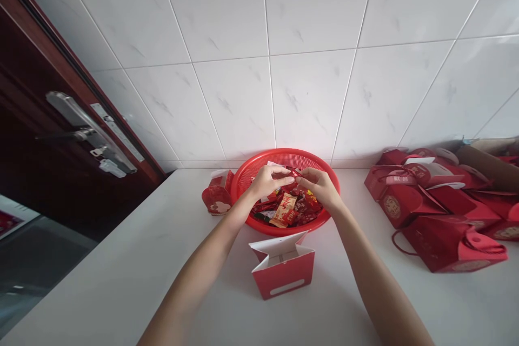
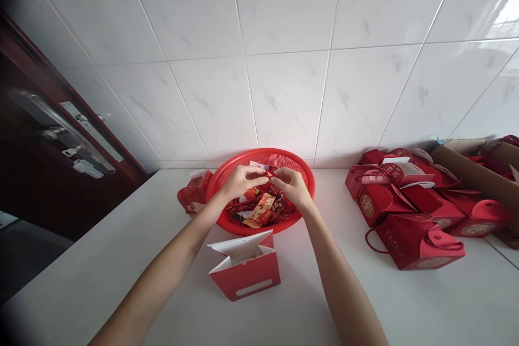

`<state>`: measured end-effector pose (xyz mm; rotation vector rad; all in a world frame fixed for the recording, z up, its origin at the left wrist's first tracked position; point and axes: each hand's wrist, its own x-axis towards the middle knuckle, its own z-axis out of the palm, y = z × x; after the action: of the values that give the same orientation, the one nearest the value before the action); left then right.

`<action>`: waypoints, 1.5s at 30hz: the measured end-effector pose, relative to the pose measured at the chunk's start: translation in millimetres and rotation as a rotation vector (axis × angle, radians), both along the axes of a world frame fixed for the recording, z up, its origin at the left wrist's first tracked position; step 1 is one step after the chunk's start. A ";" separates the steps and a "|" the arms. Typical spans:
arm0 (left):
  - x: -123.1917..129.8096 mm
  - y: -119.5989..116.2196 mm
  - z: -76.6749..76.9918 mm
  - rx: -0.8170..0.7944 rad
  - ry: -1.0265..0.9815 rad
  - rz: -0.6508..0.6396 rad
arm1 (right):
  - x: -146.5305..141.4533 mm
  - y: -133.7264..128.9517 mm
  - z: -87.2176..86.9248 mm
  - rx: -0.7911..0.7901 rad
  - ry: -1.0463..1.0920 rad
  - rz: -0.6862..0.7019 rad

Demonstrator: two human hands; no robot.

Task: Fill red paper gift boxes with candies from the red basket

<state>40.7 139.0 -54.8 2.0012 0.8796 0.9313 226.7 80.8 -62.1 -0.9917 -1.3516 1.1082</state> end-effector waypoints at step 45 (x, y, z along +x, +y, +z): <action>-0.4 -5.9 14.4 -0.166 -0.137 -0.184 | 2.6 -2.3 2.7 0.086 0.170 0.083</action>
<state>40.3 133.1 -40.4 1.8193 0.6624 0.8514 229.3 78.5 -59.4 -0.7677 -1.3006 1.1599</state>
